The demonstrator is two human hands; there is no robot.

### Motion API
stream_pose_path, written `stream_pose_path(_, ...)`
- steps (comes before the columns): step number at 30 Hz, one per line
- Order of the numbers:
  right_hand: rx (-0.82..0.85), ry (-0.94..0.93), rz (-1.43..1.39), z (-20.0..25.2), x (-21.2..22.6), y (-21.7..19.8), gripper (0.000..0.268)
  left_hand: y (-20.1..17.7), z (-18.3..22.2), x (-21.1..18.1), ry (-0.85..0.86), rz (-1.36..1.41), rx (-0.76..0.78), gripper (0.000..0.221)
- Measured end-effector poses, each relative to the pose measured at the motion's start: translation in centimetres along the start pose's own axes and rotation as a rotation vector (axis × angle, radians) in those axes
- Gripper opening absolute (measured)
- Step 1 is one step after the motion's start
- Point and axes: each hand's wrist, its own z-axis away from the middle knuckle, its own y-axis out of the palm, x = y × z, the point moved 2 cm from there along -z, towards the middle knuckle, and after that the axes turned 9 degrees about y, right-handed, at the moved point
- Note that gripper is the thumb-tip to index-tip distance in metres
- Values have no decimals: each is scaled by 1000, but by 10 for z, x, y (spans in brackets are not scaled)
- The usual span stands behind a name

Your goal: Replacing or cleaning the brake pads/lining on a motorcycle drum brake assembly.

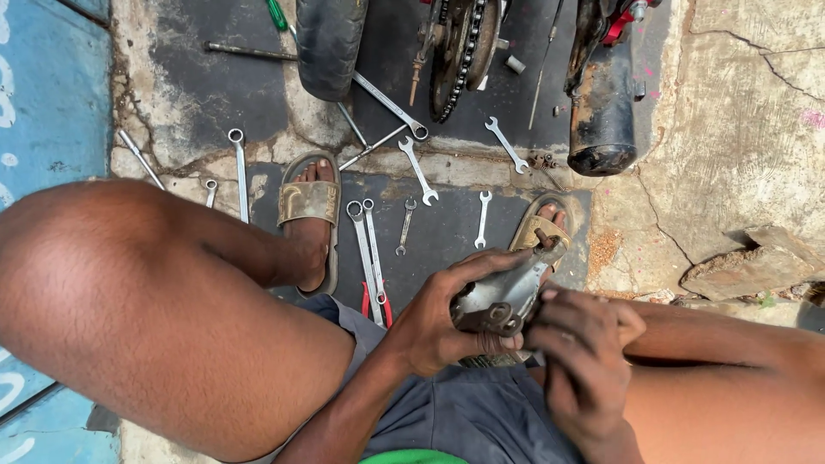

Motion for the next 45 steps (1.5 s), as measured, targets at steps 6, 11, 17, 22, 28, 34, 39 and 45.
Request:
stream_pose_path(6, -141, -128, 0, 9, 22, 9, 17, -3, -2, 6, 58, -14, 16, 99)
stream_pose_path(11, -8, 259, -85, -5, 2, -1, 17, -4, -3, 5, 27, -23, 7, 104)
stream_pose_path(17, -20, 466, -407, 3, -15, -1, 11, -2, -5, 16, 59, 51, 83, 106)
stream_pose_path(22, -10, 478, -520, 2, -17, 2, 8, -2, -4, 18, 77, 93, 109, 106)
stream_pose_path(28, 24, 468, -618, 4, -21, 5, 8, -2, -5, 21, 59, 139, 109, 113)
stream_pose_path(34, 10, 546, -828, 9, -29, 9, 8, -4, -4, 19, 30, 288, 119, 111)
stream_pose_path(39, -2, 685, -945, 13, -33, 8, 9, -4, -2, 18, 35, 449, 150, 109)
stream_pose_path(45, 12, 208, -305, -1, 3, -3, 8, -4, -2, 17, 4, 363, 133, 112)
